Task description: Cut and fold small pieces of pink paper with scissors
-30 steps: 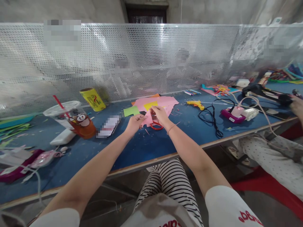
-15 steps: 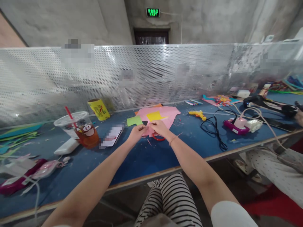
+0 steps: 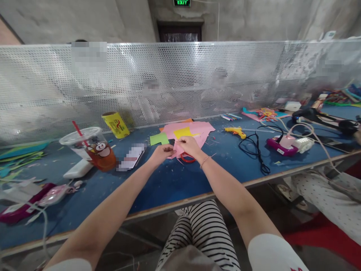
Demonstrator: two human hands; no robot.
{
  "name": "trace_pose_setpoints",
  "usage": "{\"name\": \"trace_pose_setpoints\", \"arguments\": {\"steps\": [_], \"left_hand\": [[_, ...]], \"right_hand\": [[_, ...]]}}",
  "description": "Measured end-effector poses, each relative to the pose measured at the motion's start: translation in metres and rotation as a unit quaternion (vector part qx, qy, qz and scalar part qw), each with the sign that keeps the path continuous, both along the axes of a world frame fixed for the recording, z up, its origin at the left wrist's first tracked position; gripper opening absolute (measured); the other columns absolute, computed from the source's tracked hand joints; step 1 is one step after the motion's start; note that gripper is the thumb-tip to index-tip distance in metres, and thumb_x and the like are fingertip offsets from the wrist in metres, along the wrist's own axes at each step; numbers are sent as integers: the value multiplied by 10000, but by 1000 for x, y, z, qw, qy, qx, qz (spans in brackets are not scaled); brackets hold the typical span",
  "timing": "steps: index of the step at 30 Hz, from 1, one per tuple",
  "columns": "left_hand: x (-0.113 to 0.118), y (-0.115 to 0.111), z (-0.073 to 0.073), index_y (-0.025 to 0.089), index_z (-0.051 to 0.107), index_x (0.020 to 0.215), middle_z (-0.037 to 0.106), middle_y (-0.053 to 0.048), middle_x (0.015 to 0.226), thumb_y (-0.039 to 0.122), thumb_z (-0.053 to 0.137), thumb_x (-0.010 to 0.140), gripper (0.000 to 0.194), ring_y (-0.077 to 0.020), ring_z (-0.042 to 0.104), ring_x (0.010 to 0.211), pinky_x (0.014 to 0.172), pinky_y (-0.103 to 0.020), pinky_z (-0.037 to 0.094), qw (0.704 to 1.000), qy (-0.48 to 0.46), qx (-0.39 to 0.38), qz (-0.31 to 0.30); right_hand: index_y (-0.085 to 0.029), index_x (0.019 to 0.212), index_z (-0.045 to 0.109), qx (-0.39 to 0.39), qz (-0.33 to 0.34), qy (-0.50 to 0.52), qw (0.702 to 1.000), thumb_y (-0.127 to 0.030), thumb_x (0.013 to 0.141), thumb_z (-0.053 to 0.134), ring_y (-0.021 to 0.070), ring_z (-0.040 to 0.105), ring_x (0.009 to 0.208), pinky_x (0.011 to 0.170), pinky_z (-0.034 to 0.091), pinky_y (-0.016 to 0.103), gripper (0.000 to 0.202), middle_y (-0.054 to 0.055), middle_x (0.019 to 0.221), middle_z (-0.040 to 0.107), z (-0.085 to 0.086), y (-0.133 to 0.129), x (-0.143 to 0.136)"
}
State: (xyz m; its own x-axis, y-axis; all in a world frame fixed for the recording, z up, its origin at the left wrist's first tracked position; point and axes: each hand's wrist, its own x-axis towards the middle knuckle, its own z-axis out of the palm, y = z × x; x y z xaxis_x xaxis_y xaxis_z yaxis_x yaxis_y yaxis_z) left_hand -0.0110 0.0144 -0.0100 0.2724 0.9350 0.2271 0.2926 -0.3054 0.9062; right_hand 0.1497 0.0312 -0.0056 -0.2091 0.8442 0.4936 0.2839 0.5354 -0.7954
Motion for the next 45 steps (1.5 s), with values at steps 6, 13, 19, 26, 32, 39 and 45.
{"name": "trace_pose_setpoints", "arguments": {"steps": [6, 13, 19, 26, 32, 39, 45], "left_hand": [[-4, 6, 2, 201, 672, 627, 583, -11, 692, 229, 674, 558, 74, -106, 488, 627, 582, -216, 371, 975, 30, 180, 128], [-3, 7, -4, 153, 644, 754, 531, 27, 560, 347, 668, 591, 254, -65, 428, 477, 506, -214, 368, 986, -152, 1, 73], [4, 1, -3, 151, 598, 775, 590, -7, 708, 353, 666, 591, 281, -91, 546, 615, 606, -235, 456, 981, -169, 15, 98], [16, -16, 5, 161, 568, 798, 540, 23, 637, 394, 684, 580, 340, -84, 524, 531, 509, -216, 447, 981, -173, -74, 37], [10, -14, 11, 152, 584, 763, 563, 19, 595, 245, 646, 561, 230, -92, 521, 472, 471, -237, 460, 963, -226, -141, 36], [0, -8, 20, 140, 595, 865, 633, -5, 718, 86, 626, 507, 363, -113, 594, 606, 577, -251, 499, 953, -272, -133, 4], [-12, 2, 16, 164, 571, 988, 643, -9, 818, 18, 638, 517, 498, -96, 611, 660, 629, -225, 509, 956, -265, -119, -35]], "right_hand": [[-179, 801, 656, 26, 14, 4, 1000, -330, 670, 610, 126, 509, 680, 615, 363, 237, 206, 38, 818, 627, 5, -2, 2], [-140, 630, 574, -48, 59, 18, 997, -399, 705, 548, 91, 441, 530, 529, 333, 231, 271, -15, 566, 511, -5, 4, 5], [-184, 517, 330, -69, 15, 3, 998, -470, 607, 635, 49, 263, 443, 433, 193, 215, 428, -71, 474, 282, -2, -1, 4], [-181, 529, 325, -74, 68, -43, 994, -393, 616, 618, 44, 292, 454, 428, 210, 205, 372, -71, 499, 301, -4, -4, -3], [-172, 588, 394, -113, 95, 8, 989, -366, 589, 656, 36, 338, 421, 401, 259, 185, 327, -80, 513, 340, -8, -1, 2], [-159, 693, 481, -174, 107, 133, 970, -328, 592, 678, 70, 513, 485, 486, 438, 204, 278, -42, 587, 502, -7, 3, 7], [-143, 802, 574, -159, 105, 152, 970, -191, 621, 623, 83, 568, 562, 544, 471, 207, 194, -12, 673, 585, -5, 4, 8]]}}
